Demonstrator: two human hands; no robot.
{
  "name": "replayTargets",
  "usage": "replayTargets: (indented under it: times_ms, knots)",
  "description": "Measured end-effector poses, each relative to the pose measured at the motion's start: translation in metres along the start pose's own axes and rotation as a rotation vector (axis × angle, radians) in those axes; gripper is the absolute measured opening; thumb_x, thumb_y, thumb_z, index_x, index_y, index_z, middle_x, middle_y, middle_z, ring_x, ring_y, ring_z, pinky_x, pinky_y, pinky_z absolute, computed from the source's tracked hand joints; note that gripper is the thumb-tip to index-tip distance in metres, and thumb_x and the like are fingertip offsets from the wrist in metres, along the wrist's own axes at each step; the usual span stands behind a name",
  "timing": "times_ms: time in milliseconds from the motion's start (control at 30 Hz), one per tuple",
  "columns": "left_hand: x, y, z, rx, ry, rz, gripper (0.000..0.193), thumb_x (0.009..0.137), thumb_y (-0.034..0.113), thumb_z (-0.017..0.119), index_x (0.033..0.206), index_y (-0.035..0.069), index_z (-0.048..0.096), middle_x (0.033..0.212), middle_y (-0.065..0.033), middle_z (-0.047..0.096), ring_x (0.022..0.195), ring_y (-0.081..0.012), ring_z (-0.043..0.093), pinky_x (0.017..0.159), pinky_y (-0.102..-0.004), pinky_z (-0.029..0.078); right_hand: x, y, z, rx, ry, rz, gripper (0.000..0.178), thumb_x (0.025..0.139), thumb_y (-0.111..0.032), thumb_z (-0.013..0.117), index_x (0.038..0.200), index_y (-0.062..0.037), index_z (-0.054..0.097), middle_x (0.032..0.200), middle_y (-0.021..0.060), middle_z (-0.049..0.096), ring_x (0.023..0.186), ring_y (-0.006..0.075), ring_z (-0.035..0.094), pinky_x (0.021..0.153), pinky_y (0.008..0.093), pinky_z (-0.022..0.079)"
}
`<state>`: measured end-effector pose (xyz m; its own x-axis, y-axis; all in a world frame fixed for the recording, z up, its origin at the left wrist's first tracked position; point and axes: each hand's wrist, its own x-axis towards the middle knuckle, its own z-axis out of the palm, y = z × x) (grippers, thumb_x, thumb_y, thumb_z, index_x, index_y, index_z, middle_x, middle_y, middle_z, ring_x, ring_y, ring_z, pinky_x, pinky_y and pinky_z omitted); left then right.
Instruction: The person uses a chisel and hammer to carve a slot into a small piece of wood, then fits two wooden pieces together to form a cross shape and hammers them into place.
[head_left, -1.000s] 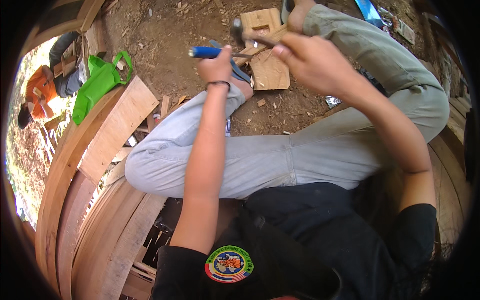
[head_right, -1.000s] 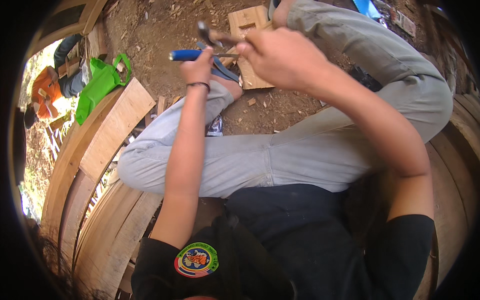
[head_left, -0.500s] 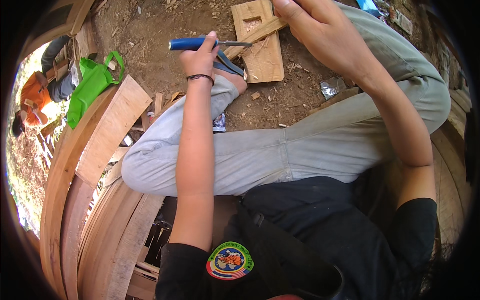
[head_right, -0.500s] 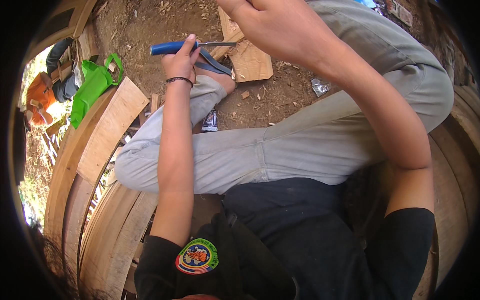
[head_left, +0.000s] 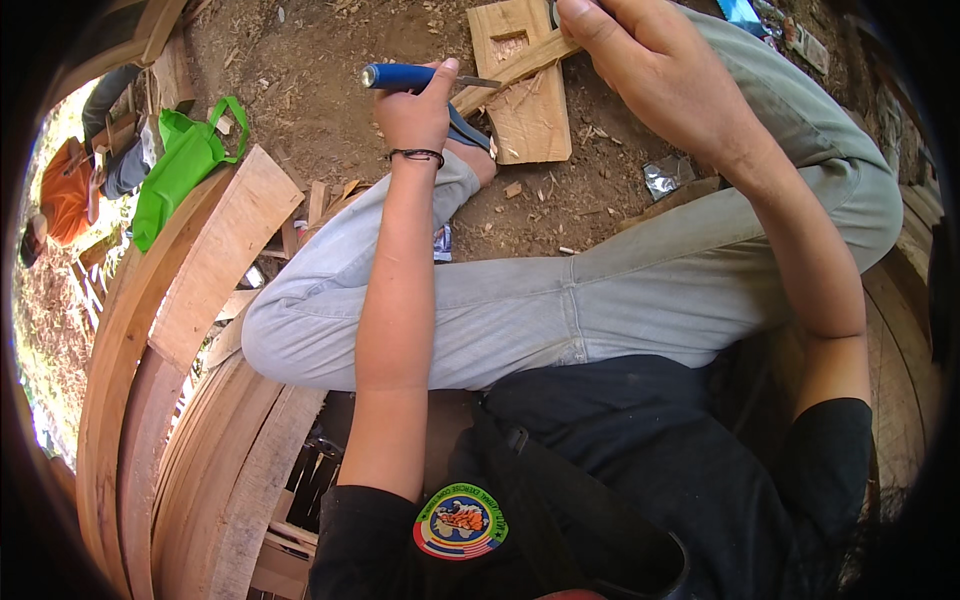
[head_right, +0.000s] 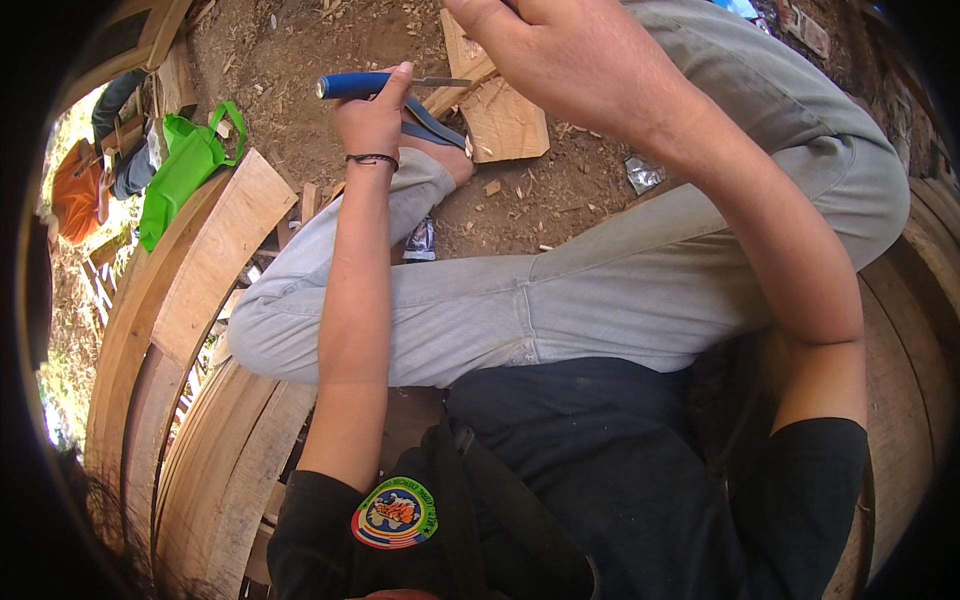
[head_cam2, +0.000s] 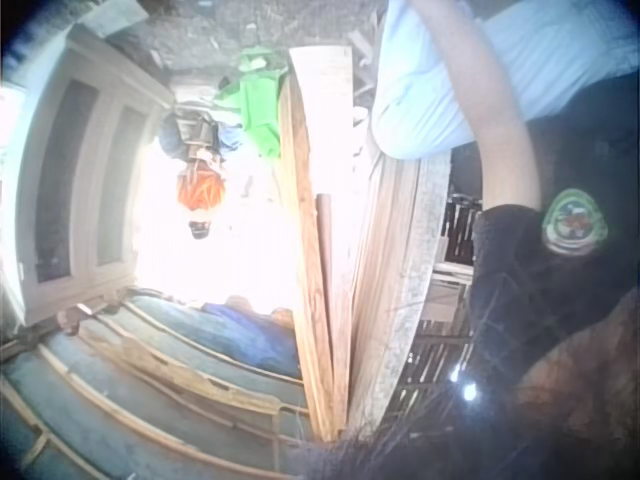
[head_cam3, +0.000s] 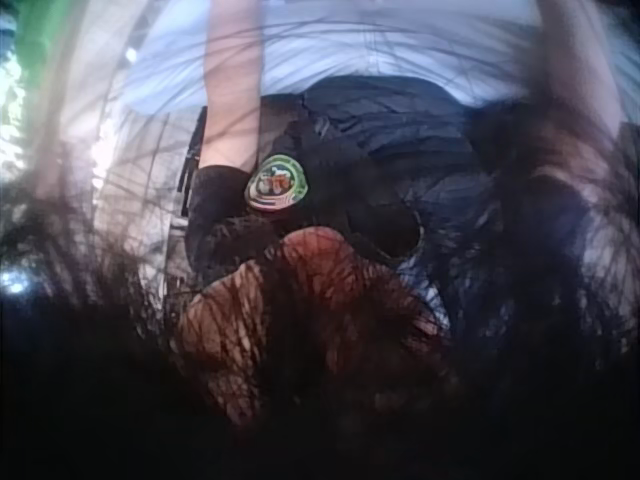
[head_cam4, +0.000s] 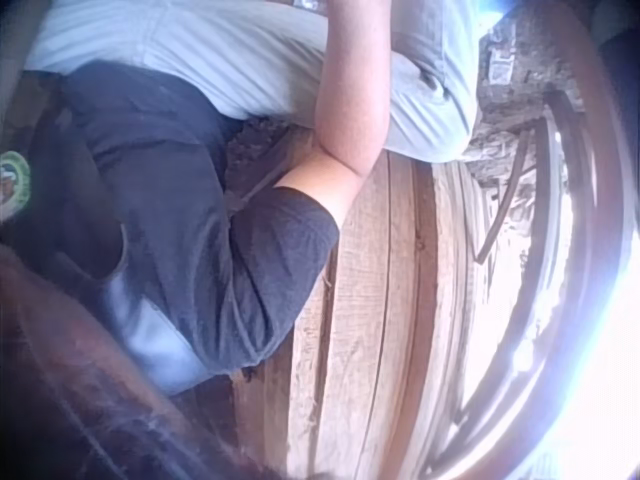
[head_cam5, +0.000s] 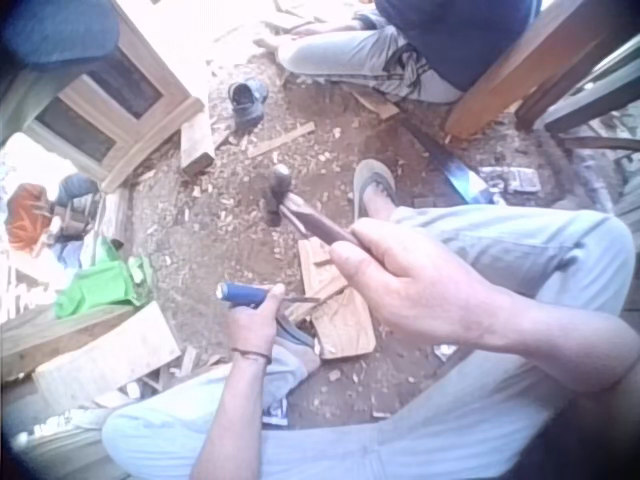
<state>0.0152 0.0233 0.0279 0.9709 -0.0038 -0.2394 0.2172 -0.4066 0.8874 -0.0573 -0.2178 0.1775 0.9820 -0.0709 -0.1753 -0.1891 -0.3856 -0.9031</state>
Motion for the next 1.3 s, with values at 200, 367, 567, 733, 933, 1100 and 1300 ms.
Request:
replayTargets:
  times_ms: [200, 367, 567, 733, 933, 1100, 1300]
  knots:
    - [-0.009, 0.014, 0.001, 0.108, -0.026, 0.052, 0.029, 0.074, 0.024, 0.082, 0.085, -0.002, 0.072, 0.08, -0.0103, 0.072, 0.074, -0.0183, 0.068, 0.071, -0.0296, 0.053, -0.001, 0.0, 0.0, -0.007, -0.026, -0.01, 0.03, 0.098, -0.022, 0.048, 0.079, 0.0013, 0.051, 0.067, 0.0139, 0.053, 0.066, 0.0244, 0.054, 0.063, 0.0392, 0.043]
    - [-0.011, 0.017, 0.002, 0.151, -0.013, 0.098, 0.029, 0.074, 0.024, 0.082, 0.085, 0.0, 0.072, 0.081, -0.0109, 0.072, 0.075, -0.0196, 0.069, 0.072, -0.0301, 0.053, -0.002, 0.001, 0.001, 0.021, -0.034, -0.01, 0.029, 0.098, -0.022, 0.048, 0.08, 0.0012, 0.051, 0.067, 0.0139, 0.053, 0.066, 0.0245, 0.054, 0.063, 0.0392, 0.043]
    - [-0.013, 0.018, 0.003, 0.165, -0.016, 0.107, 0.029, 0.073, 0.024, 0.082, 0.086, 0.001, 0.073, 0.082, -0.0107, 0.072, 0.076, -0.0201, 0.069, 0.074, -0.031, 0.053, -0.002, -0.002, 0.001, 0.0, -0.036, 0.014, 0.028, 0.098, -0.022, 0.048, 0.082, 0.0013, 0.052, 0.068, 0.0146, 0.053, 0.066, 0.025, 0.055, 0.063, 0.0396, 0.044]
    - [-0.015, 0.02, 0.002, 0.249, -0.096, 0.187, 0.026, 0.076, 0.022, 0.081, 0.091, 0.003, 0.071, 0.086, -0.0067, 0.072, 0.078, -0.0155, 0.067, 0.073, -0.0284, 0.052, -0.004, 0.001, 0.006, -0.01, -0.029, -0.051, 0.027, 0.098, -0.022, 0.048, 0.085, 0.001, 0.052, 0.069, 0.0168, 0.054, 0.065, 0.0292, 0.056, 0.063, 0.0399, 0.044]
    - [-0.022, 0.03, 0.012, 0.231, -0.129, 0.36, 0.026, 0.07, 0.017, 0.082, 0.079, 0.006, 0.06, 0.077, -0.008, 0.071, 0.071, -0.0218, 0.069, 0.069, -0.033, 0.054, -0.016, -0.012, 0.01, -0.083, 0.044, -0.409, 0.03, 0.102, -0.026, 0.046, 0.1, 0.0016, 0.056, 0.072, 0.0033, 0.051, 0.064, 0.0163, 0.05, 0.061, 0.0305, 0.042]
    - [-0.014, 0.013, 0.017, 0.321, -0.213, 0.414, 0.025, 0.07, 0.021, 0.08, 0.08, 0.008, 0.06, 0.076, -0.0067, 0.069, 0.073, -0.0266, 0.067, 0.082, -0.042, 0.047, -0.026, 0.01, 0.03, 0.067, -0.008, -0.415, 0.019, 0.095, -0.022, 0.055, 0.093, -0.0032, 0.052, 0.071, 0.0189, 0.054, 0.067, 0.0386, 0.059, 0.056, 0.0449, 0.043]
    - [-0.013, 0.004, 0.02, 0.352, -0.149, 0.374, 0.026, 0.07, 0.026, 0.077, 0.086, 0.013, 0.063, 0.076, -0.0056, 0.069, 0.079, -0.0304, 0.065, 0.099, -0.0526, 0.03, -0.023, -0.014, 0.027, -0.136, -0.002, -0.386, 0.026, 0.096, -0.029, 0.053, 0.093, -0.0037, 0.05, 0.067, 0.0196, 0.06, 0.062, 0.0411, 0.061, 0.055, 0.0497, 0.046]
